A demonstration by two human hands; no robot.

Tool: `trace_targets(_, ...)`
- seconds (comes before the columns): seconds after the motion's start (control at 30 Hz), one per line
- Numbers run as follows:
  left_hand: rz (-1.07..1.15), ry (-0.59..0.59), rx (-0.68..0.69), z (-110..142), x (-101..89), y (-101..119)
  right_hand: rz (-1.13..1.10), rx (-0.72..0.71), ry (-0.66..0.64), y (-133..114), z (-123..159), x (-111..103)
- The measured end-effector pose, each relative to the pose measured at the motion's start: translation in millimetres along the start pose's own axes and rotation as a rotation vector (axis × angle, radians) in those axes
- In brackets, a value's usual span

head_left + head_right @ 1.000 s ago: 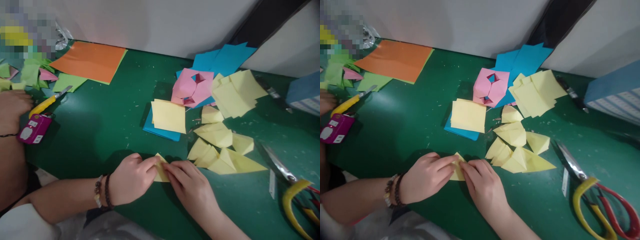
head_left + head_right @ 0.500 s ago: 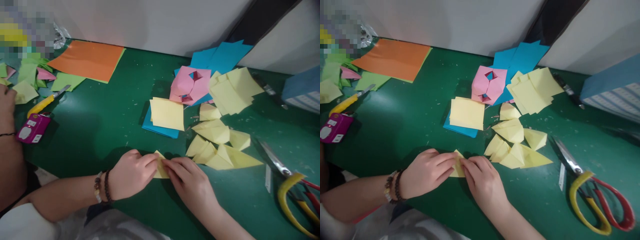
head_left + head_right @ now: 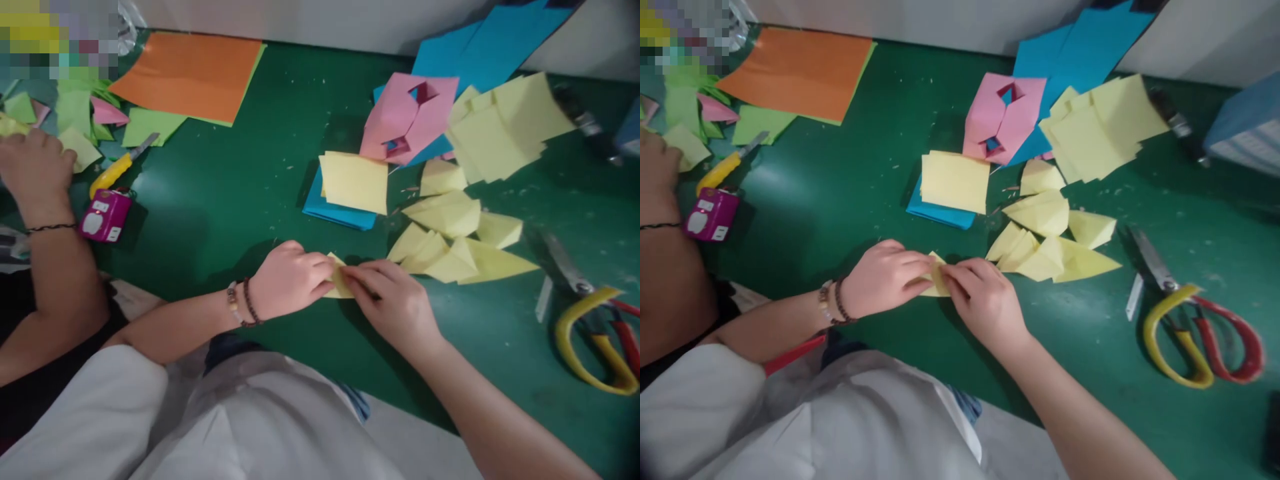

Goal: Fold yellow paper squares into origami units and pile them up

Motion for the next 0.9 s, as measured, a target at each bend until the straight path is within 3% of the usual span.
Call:
trace_targets(0.27, -0.043, 0.107, 0.101, 1, 5.5, 4, -0.002, -0.019, 0.07, -4, 3, -2)
trace_targets(0.57, -0.02, 0.123, 0.139, 4, -2.4, 6, -0.103, 0.021, 0.105, 0, 3, -7)
trace_targets(0.7, -0.06, 0.097, 0.057, 12, -3.9, 14, -0.045, 0.033, 0.086, -3, 6, -14)
trace_targets(0.9, -0.075, 0.137, -0.083, 22, 1.6, 16, -0.028, 0.185, 0.102, 1, 20, -19)
Point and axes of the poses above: each hand's wrist, its own z-axis away from the middle knuckle, its own x-axis out of the palm, y = z × x, the point moved 9 cm from there along -z, towards the middle knuckle, and after that the axes turned 14 degrees about z, right-handed, at the moved point
